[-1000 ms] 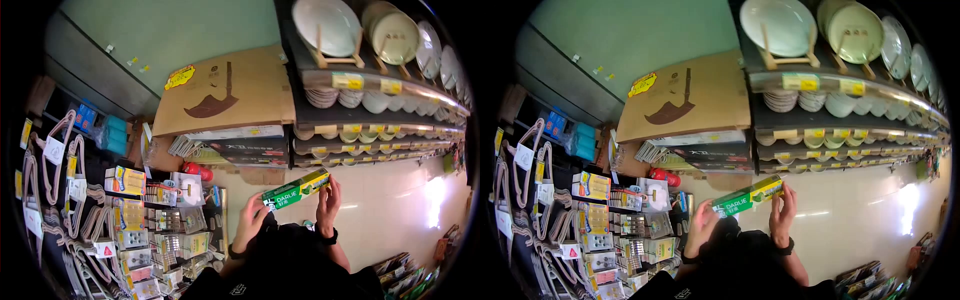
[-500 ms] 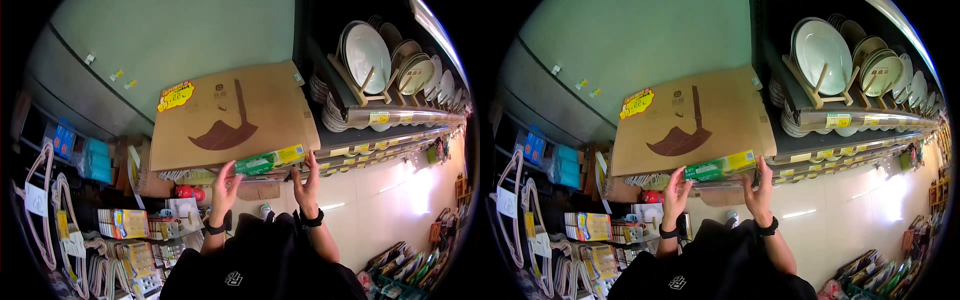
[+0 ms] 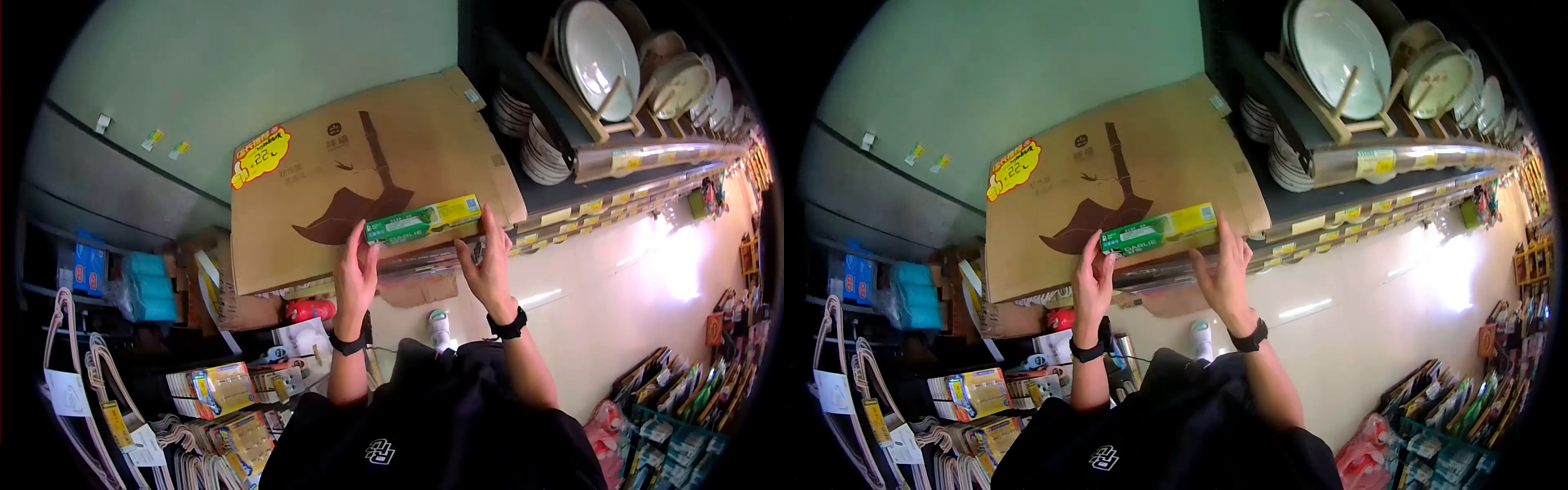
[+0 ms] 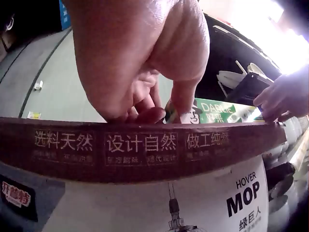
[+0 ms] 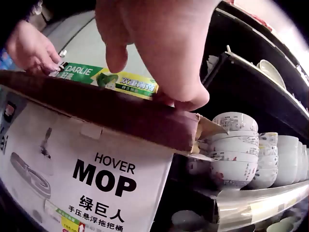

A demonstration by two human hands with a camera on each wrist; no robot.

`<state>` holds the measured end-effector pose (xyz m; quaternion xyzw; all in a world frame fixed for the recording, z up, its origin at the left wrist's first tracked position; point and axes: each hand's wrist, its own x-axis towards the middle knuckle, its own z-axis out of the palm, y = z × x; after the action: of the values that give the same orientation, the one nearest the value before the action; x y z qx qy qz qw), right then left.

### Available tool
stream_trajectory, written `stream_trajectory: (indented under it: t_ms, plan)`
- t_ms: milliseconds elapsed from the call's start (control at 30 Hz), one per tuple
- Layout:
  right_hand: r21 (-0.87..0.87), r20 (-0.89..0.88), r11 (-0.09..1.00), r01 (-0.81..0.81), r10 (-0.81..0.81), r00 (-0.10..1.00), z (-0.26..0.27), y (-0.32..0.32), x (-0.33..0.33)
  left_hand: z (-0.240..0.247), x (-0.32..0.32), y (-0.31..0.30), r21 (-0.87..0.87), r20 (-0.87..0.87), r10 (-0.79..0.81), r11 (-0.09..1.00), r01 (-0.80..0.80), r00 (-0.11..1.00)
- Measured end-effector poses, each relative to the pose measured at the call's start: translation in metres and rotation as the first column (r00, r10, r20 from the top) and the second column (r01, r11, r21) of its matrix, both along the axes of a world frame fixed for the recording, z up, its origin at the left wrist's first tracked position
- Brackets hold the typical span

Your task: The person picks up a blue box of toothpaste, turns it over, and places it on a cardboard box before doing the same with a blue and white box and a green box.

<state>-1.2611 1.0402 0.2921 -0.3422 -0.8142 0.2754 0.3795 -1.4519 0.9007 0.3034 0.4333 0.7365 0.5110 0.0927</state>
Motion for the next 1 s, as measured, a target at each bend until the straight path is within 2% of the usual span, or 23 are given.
stream_trajectory:
  t_ms: [33, 100, 167, 233, 300, 367, 400, 467, 567, 600, 667, 700, 767, 800, 933, 1000]
  plan:
    - [-0.004, -0.008, 1.000, 0.016, -0.016, 1.000, -0.001, -0.004, 0.005, 0.007, 0.006, -0.001, 0.007, 0.004, 0.038, 0.999, -0.038, 0.999]
    - [0.157, 0.004, 0.987, -0.026, 0.025, 1.000, -0.001, -0.006, 0.019, 0.011, 0.017, -0.001, 0.032, -0.003, 0.056, 0.998, -0.056, 0.998]
    - [0.164, 0.007, 0.986, -0.015, 0.014, 1.000, -0.002, -0.014, 0.044, -0.005, 0.024, -0.010, 0.258, -0.115, 0.260, 0.940, -0.224, 0.959]
    - [0.152, 0.078, 0.988, -0.009, -0.002, 0.997, -0.015, -0.025, 0.081, -0.024, 0.037, -0.026, 0.330, 0.015, 0.152, 0.932, -0.149, 0.988]
    - [0.119, 0.103, 0.990, 0.081, -0.094, 0.990, -0.030, -0.045, 0.130, -0.032, 0.065, -0.034, 0.315, -0.009, -0.001, 0.949, 0.003, 1.000]
    - [0.060, 0.221, 0.994, 0.088, -0.100, 0.970, -0.052, -0.070, 0.188, -0.032, 0.101, -0.039, 0.095, -0.003, -0.247, 0.965, 0.246, 0.969]
    - [0.067, 0.225, 0.980, 0.188, -0.198, 0.954, -0.060, -0.085, 0.221, -0.030, 0.124, -0.035, 0.010, 0.019, -0.377, 0.926, 0.377, 0.926]
    - [0.045, 0.340, 0.976, 0.211, -0.214, 0.916, -0.071, -0.120, 0.286, -0.038, 0.174, -0.032, -0.127, 0.071, -0.598, 0.789, 0.602, 0.799]
    - [0.043, 0.334, 0.904, 0.426, -0.415, 0.846, -0.085, -0.189, 0.378, -0.063, 0.251, -0.028, -0.220, 0.107, -0.822, 0.530, 0.819, 0.560]
    - [0.051, 0.334, 0.865, 0.499, -0.486, 0.808, -0.085, -0.215, 0.406, -0.067, 0.278, -0.026, -0.277, 0.125, -0.878, 0.417, 0.866, 0.463]
    - [-0.005, 0.290, 0.738, 0.675, -0.645, 0.707, -0.087, -0.266, 0.458, -0.064, 0.341, -0.022, -0.264, 0.137, -0.952, 0.233, 0.936, 0.275]
    - [0.011, 0.287, 0.689, 0.725, -0.697, 0.658, -0.090, -0.290, 0.478, -0.061, 0.371, -0.021, -0.252, 0.139, -0.973, 0.146, 0.957, 0.185]
    - [-0.024, 0.260, 0.507, 0.862, -0.829, 0.495, -0.096, -0.345, 0.509, -0.060, 0.428, -0.022, -0.220, 0.172, -0.984, -0.003, 0.976, 0.036]
    - [-0.021, 0.193, 0.415, 0.910, -0.891, 0.411, -0.112, -0.376, 0.519, -0.071, 0.458, -0.029, -0.225, 0.108, -0.993, -0.078, 0.971, -0.055]
    - [-0.057, 0.157, 0.086, 0.995, -0.983, 0.094, -0.119, -0.470, 0.542, -0.068, 0.569, -0.052, -0.234, 0.087, -0.938, -0.346, 0.909, -0.335]
    - [-0.111, 0.188, -0.039, 0.993, -0.982, -0.017, -0.121, -0.511, 0.541, -0.061, 0.614, -0.077, -0.241, 0.076, -0.887, -0.459, 0.855, -0.455]
